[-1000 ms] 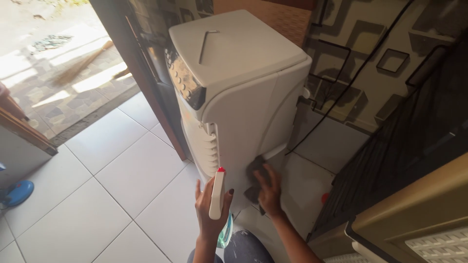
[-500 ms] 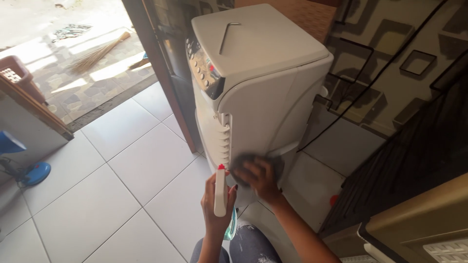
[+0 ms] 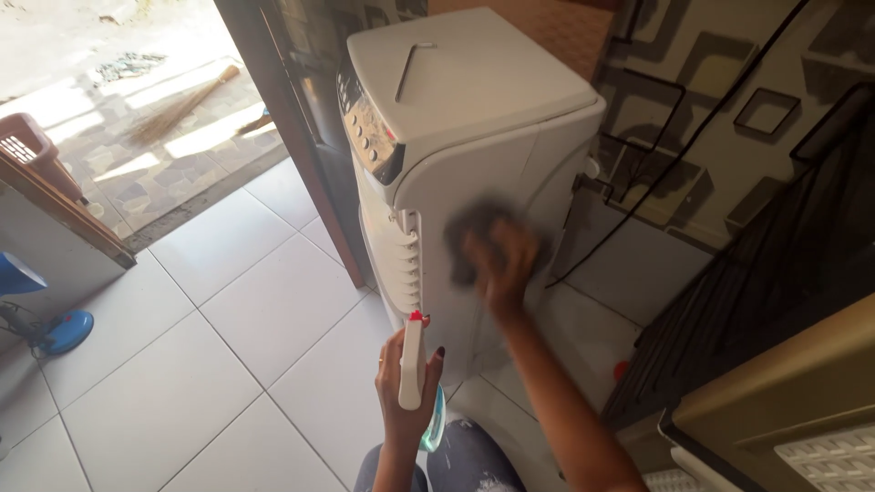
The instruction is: The person sprays the surface of a plastic storage cabinet and wipes it with a cloth, then cleans the top, vents, and side panels of a portable air cooler using the spray bottle and cloth.
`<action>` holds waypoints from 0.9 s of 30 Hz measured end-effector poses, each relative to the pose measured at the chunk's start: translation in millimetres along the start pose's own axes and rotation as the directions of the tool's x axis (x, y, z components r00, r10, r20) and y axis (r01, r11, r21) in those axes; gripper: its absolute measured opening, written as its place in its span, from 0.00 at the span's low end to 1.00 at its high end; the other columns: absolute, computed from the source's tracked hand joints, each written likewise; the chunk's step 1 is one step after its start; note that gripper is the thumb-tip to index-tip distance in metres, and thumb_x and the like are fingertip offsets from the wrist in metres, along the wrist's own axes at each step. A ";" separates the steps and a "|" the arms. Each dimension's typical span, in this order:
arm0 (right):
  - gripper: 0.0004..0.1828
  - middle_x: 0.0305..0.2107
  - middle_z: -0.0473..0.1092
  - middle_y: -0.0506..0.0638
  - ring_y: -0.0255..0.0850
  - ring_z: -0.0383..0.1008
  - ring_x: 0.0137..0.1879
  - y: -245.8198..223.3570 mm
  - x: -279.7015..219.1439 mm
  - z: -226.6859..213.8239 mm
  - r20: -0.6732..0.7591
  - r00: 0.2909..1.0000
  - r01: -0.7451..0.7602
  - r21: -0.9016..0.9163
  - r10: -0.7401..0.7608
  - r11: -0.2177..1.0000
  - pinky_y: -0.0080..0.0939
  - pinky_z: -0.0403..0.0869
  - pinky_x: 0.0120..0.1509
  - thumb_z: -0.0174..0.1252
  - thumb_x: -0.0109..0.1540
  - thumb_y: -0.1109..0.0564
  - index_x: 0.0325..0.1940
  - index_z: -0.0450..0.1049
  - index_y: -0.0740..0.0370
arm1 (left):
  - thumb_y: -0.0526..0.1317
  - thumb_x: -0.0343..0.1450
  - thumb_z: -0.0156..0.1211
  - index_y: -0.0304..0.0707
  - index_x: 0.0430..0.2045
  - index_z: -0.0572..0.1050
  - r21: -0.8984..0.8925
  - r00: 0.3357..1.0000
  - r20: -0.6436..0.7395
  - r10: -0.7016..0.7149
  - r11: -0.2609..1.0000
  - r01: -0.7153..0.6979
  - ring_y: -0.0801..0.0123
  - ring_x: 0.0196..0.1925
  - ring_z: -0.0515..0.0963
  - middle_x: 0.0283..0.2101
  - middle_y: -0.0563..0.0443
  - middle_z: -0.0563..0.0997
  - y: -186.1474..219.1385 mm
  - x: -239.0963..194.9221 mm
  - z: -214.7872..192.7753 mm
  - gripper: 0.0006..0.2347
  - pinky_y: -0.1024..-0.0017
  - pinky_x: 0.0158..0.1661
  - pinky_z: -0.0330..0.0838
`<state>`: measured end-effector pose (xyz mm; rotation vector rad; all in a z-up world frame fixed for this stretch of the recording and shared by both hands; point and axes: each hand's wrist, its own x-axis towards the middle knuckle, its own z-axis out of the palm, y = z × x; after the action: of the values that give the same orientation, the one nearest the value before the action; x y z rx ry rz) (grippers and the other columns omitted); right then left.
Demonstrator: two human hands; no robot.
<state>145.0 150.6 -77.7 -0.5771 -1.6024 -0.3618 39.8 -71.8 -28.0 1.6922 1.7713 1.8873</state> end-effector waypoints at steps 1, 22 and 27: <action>0.26 0.57 0.63 0.54 0.56 0.62 0.66 -5.4 -36.5 -4.2 0.120 0.993 0.002 0.006 -0.002 1.000 0.61 0.63 0.71 0.69 0.57 0.63 0.60 0.76 0.50 | 0.31 0.67 0.66 0.30 0.54 0.73 0.013 1.000 0.005 -0.012 1.000 0.012 0.56 0.49 0.83 0.50 0.41 0.83 -0.1 0.4 0.8 0.20 0.66 0.48 0.75; 0.31 0.65 0.56 0.62 0.63 0.55 0.72 -6.2 -125.8 -52.7 0.353 0.802 -0.523 0.024 0.482 0.852 0.59 0.63 0.71 0.57 0.55 0.67 0.64 0.69 0.56 | 0.32 0.61 0.70 0.29 0.52 0.70 0.011 0.990 0.140 -0.008 1.000 0.007 0.50 0.40 0.85 0.47 0.36 0.80 28.2 9.2 33.3 0.25 0.63 0.39 0.79; 0.32 0.67 0.55 0.61 0.61 0.55 0.73 -8.6 -128.6 -98.1 0.346 0.737 -0.636 0.066 0.580 0.769 0.59 0.63 0.74 0.52 0.57 0.71 0.66 0.66 0.59 | 0.31 0.65 0.65 0.31 0.53 0.70 -0.127 0.981 0.191 -0.044 0.989 0.069 0.52 0.39 0.86 0.40 0.39 0.83 46.3 28.8 56.6 0.21 0.63 0.40 0.79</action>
<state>226.5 69.9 -192.1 -1.0176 -1.6093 0.3922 95.3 -30.8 9.6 1.6907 1.5701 1.7166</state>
